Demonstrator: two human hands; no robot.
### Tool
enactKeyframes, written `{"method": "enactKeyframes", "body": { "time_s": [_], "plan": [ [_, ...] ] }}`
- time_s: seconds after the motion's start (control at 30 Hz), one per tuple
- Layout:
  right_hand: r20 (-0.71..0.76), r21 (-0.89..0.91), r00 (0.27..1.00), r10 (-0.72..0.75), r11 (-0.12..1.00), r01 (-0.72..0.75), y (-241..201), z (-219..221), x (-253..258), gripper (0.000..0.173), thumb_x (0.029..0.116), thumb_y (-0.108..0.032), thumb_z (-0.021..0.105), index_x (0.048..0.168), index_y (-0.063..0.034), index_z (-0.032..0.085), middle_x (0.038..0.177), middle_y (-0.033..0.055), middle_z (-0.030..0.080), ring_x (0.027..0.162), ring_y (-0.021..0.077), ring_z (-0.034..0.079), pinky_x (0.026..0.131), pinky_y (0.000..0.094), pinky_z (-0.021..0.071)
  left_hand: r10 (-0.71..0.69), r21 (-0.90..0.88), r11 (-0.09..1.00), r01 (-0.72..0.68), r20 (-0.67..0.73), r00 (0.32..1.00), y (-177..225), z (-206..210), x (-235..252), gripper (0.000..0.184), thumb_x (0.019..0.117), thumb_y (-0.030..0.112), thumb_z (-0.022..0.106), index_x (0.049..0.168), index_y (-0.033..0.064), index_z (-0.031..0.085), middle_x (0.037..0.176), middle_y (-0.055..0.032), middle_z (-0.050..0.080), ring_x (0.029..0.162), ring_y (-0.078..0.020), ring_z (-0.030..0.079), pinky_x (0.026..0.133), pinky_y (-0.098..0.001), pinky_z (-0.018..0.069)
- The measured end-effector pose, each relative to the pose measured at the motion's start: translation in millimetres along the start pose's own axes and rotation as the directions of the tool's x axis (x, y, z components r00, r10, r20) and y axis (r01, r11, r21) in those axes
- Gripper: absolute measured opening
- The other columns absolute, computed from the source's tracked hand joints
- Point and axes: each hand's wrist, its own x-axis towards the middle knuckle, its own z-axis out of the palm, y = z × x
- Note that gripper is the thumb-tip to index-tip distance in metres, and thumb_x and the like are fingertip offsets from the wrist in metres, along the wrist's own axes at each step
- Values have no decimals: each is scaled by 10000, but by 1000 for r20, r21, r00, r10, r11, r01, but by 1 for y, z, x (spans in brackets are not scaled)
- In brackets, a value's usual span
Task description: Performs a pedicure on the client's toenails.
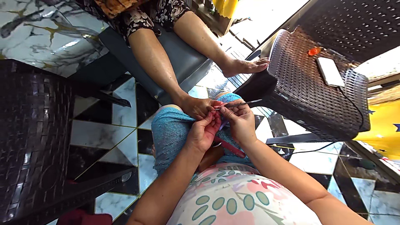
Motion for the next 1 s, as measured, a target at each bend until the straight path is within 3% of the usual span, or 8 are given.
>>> {"method": "enactKeyframes", "body": {
  "time_s": [0.57, 1.0],
  "plan": [
    [-6, 98, 999, 37, 995, -36, 1, 1, -3, 242, 893, 96, 704, 1044, -80, 635, 927, 57, 750, 849, 130, 735, 804, 308, 619, 9, -3, 1000, -9, 51, 999, 0, -4, 0, 215, 1074, 90, 459, 991, 22, 645, 882, -93, 684, 804, -179, 697, 837, -312, 596],
    [-55, 38, 998, 3, 999, -1, 7, 4, -1, 251, 888, 98, 710, 1044, -76, 617, 930, 53, 741, 856, 135, 730, 815, 315, 617, -2, -16, 1000, 2, 30, 1000, -1, -1, 0, 226, 1067, 61, 451, 956, 21, 643, 855, -84, 667, 776, -171, 680, 813, -300, 591]
  ]
}}
